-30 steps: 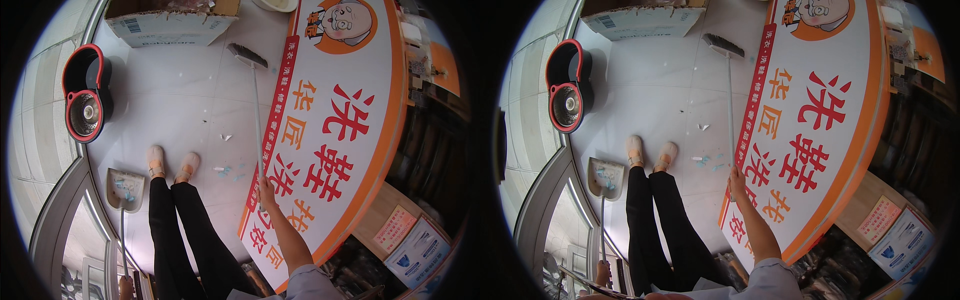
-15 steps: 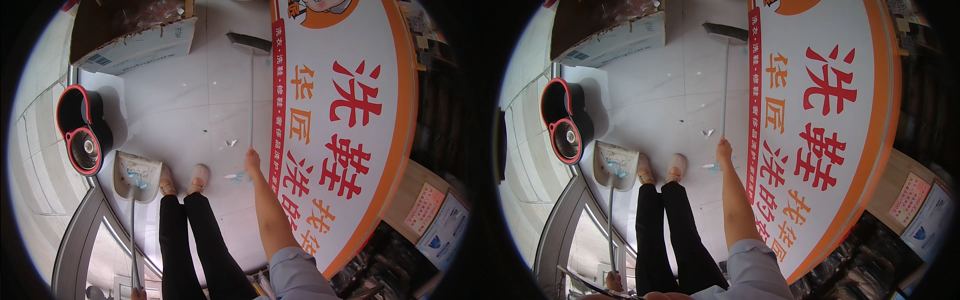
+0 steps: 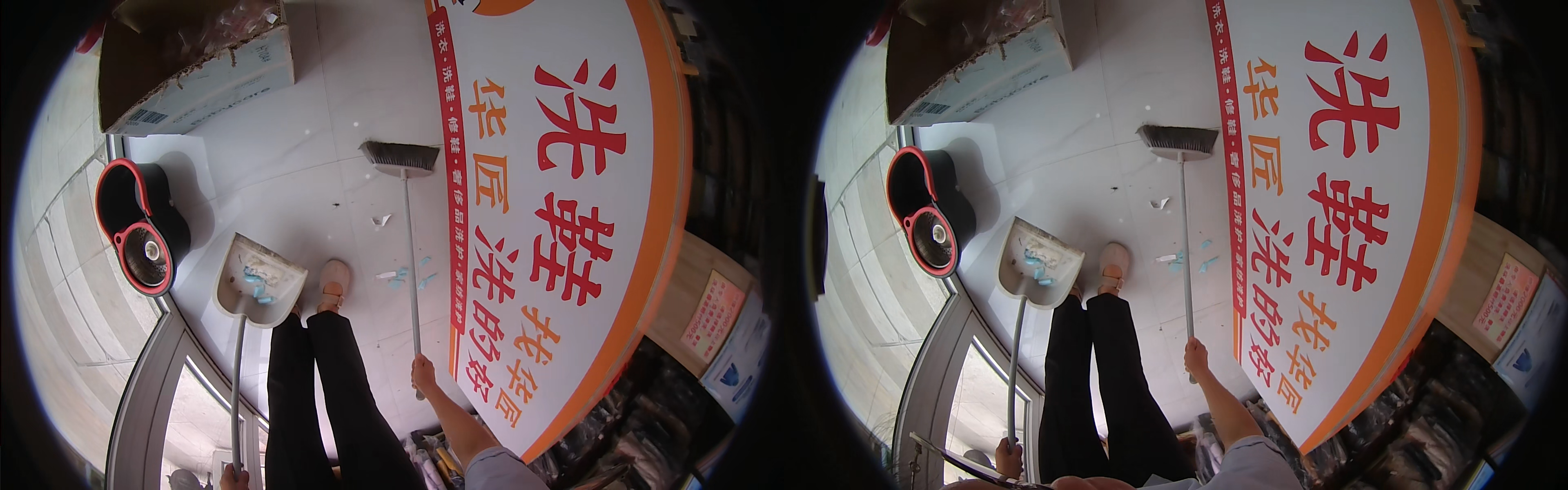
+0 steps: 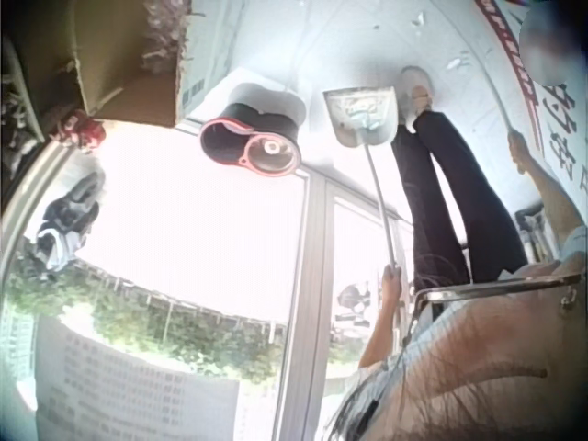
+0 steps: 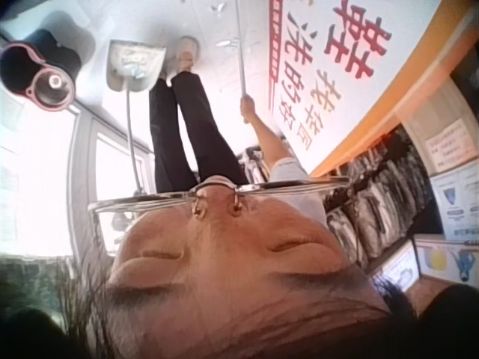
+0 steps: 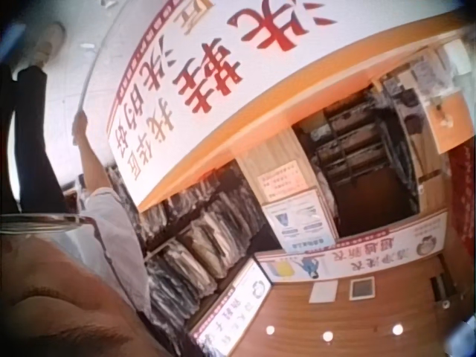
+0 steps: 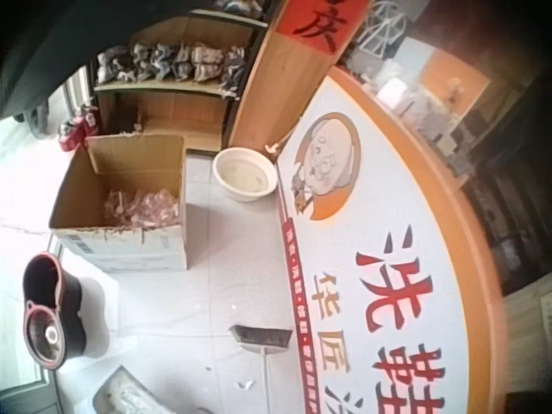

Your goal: The person sweeps the tiled floor of a cluttered shop using a broom and dustpan, gathering small debris into the dustpan. They move around the room, sweeping near shelves, a counter, and the entrance, then empty the dustpan contents into a black trash bag.

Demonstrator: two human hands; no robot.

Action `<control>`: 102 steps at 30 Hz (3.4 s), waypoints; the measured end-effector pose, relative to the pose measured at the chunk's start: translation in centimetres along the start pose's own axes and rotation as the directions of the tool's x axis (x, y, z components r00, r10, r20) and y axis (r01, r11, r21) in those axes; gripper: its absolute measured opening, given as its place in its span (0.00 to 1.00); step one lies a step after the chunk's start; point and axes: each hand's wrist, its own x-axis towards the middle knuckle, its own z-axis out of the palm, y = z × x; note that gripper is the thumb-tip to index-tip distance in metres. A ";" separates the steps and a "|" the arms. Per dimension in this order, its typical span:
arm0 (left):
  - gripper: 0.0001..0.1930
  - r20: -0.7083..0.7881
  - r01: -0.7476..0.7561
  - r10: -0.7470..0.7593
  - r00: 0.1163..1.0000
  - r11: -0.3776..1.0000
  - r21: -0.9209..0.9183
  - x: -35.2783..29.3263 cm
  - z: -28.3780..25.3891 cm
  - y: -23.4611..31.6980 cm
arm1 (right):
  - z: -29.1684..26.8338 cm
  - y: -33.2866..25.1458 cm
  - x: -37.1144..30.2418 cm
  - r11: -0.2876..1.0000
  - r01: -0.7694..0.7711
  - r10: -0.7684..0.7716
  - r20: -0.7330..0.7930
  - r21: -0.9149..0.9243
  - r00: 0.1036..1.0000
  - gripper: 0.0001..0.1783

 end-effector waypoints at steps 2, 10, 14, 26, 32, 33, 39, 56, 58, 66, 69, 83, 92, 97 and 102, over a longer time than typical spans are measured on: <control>0.10 0.042 0.035 -0.033 0.999 0.997 -0.065 -0.3 -0.4 0.5 | -1.6 6.6 -5.1 0.999 -0.044 0.044 -0.002 -0.013 0.999 0.24; 0.14 0.113 0.120 -0.091 0.989 0.952 -0.280 -2.4 -1.4 5.2 | -4.9 7.0 -16.7 0.714 0.332 -0.506 -0.126 -0.617 0.853 0.19; 0.19 0.156 0.113 -0.053 0.986 0.907 -0.406 -3.2 -1.6 6.6 | -1.9 -4.2 -11.1 0.594 0.530 -0.670 -0.007 -0.605 0.742 0.19; 0.28 0.220 -0.037 0.068 0.973 0.989 -0.143 -4.4 -5.0 12.7 | -6.8 -1.9 -11.8 0.467 0.282 -0.420 0.070 -0.838 0.905 0.30; 0.27 0.206 -0.099 0.094 0.974 0.995 0.014 -0.8 -5.5 17.2 | -10.6 9.3 -17.6 0.547 0.156 -0.361 -0.063 -0.823 0.931 0.28; 0.26 0.199 -0.104 0.089 0.976 0.993 0.062 -0.3 -5.6 18.1 | -10.4 11.0 -18.6 0.570 0.156 -0.374 -0.086 -0.807 0.923 0.27; 0.22 0.244 -0.133 0.081 0.966 0.969 0.207 -1.1 -5.7 24.7 | -9.3 15.7 -26.7 0.767 0.149 -0.405 -0.290 -0.624 0.867 0.22; 0.11 0.316 -0.233 0.179 0.932 0.962 0.141 -4.9 2.5 30.2 | -6.3 -3.0 -10.3 0.522 0.279 -0.598 -0.113 -0.806 0.793 0.38; 0.10 0.289 -0.228 0.170 0.942 0.957 0.181 -5.3 3.6 30.2 | -7.2 -0.4 -10.9 0.560 0.317 -0.583 -0.092 -0.766 0.807 0.39; 0.07 0.329 -0.244 0.148 0.932 0.931 0.272 -4.8 8.8 30.2 | -7.7 22.1 -17.8 0.741 0.156 -0.293 -0.107 -0.653 0.950 0.42; 0.07 0.363 -0.269 0.153 0.919 0.918 0.293 -3.7 9.8 29.5 | -6.1 27.8 -22.7 0.839 0.148 -0.265 -0.156 -0.524 0.951 0.41; 0.05 0.347 -0.279 0.167 0.923 0.911 0.305 -4.7 16.1 29.4 | 0.6 42.5 -29.7 0.846 -0.279 0.416 -0.235 0.455 0.878 0.39; 0.05 0.372 -0.250 0.113 0.921 0.905 0.344 -2.7 16.1 30.5 | -1.3 46.6 -15.0 0.482 -0.182 0.449 -0.063 0.857 0.891 0.29; 0.05 0.415 -0.243 0.070 0.907 0.892 0.380 -1.9 14.7 31.1 | 3.6 32.6 -18.7 0.313 -0.177 0.390 0.044 0.933 0.920 0.40; 0.05 0.376 -0.258 0.134 0.917 0.918 0.301 -2.9 16.2 30.2 | 6.4 22.2 -24.9 0.221 -0.196 0.244 0.140 0.955 0.960 0.44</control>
